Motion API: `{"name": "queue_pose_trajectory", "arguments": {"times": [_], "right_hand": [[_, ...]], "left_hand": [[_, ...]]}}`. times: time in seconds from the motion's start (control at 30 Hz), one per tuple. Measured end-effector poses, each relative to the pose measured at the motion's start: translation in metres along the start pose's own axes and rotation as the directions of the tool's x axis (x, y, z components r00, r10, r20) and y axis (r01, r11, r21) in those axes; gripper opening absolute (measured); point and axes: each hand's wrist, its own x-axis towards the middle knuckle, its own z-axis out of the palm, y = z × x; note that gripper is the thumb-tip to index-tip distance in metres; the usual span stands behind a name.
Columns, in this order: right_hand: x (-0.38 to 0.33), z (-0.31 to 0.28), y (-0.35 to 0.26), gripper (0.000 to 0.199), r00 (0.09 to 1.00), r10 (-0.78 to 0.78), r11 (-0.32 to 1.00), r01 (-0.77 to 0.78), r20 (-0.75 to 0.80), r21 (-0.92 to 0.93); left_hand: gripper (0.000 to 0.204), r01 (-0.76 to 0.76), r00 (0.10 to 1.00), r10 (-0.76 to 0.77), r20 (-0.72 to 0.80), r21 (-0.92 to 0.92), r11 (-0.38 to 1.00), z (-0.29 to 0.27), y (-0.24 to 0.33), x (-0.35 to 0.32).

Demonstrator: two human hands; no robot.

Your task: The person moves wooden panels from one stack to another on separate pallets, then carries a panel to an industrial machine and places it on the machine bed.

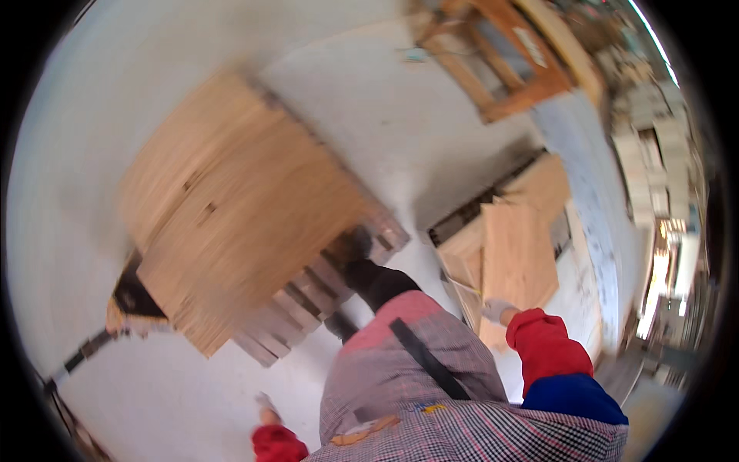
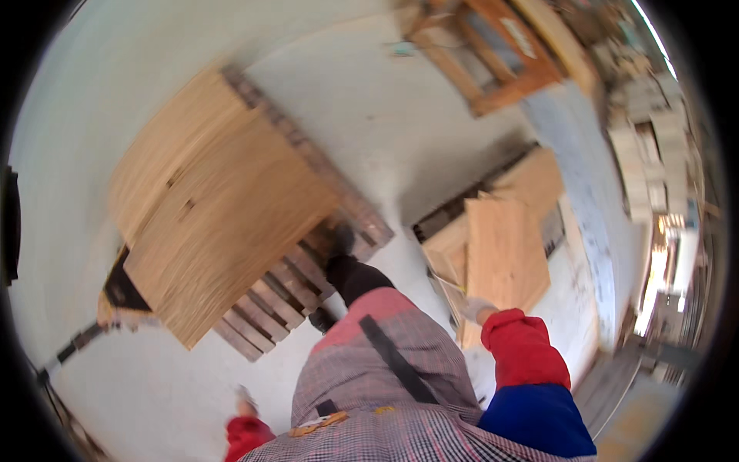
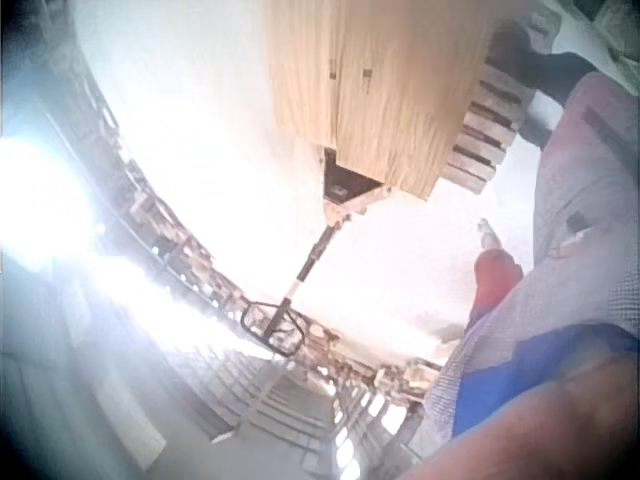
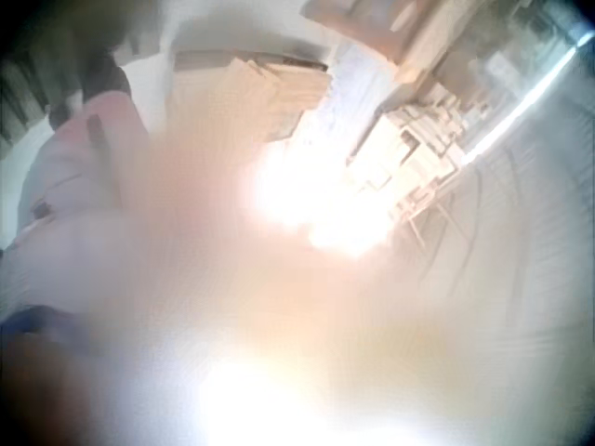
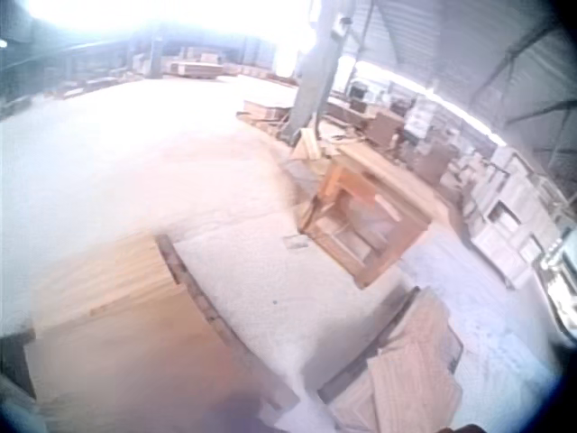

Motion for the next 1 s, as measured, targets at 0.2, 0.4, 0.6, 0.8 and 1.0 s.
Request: {"name": "queue_pose_trajectory", "arguments": {"times": [0.2, 0.4, 0.6, 0.8, 1.0], "right_hand": [[-0.105, 0.221, 0.101, 0.057, 0.911, 0.180, 0.978, -0.205, 0.371, 0.027], [-0.137, 0.245, 0.036, 0.048, 0.971, -0.167, 0.902, 0.080, 0.169, 0.425], [-0.033, 0.179, 0.042, 0.039, 0.985, -0.129, 0.825, 0.169, -0.111, 0.540], [-0.010, 0.191, 0.126, 0.052, 0.996, 0.073, 0.649, -0.012, -0.046, 0.761], [-0.036, 0.094, 0.126, 0.052, 0.987, 0.158, 0.593, -0.100, 0.006, 0.799]], "left_hand": [[0.049, -0.067, 0.981, -0.038, 0.190, 0.520, 0.852, 0.073, -0.022, -0.041], [0.038, -0.388, 0.920, 0.322, 0.223, 0.622, 0.680, 0.117, 0.133, -0.010], [0.017, -0.561, 0.824, 0.514, 0.239, 0.473, 0.679, 0.175, 0.282, -0.053], [0.032, -0.444, 0.828, 0.346, 0.441, 0.893, -0.075, 0.334, 0.244, -0.131], [0.040, -0.810, 0.481, -0.100, 0.871, 0.398, -0.430, 0.439, 0.239, -0.134]]}}
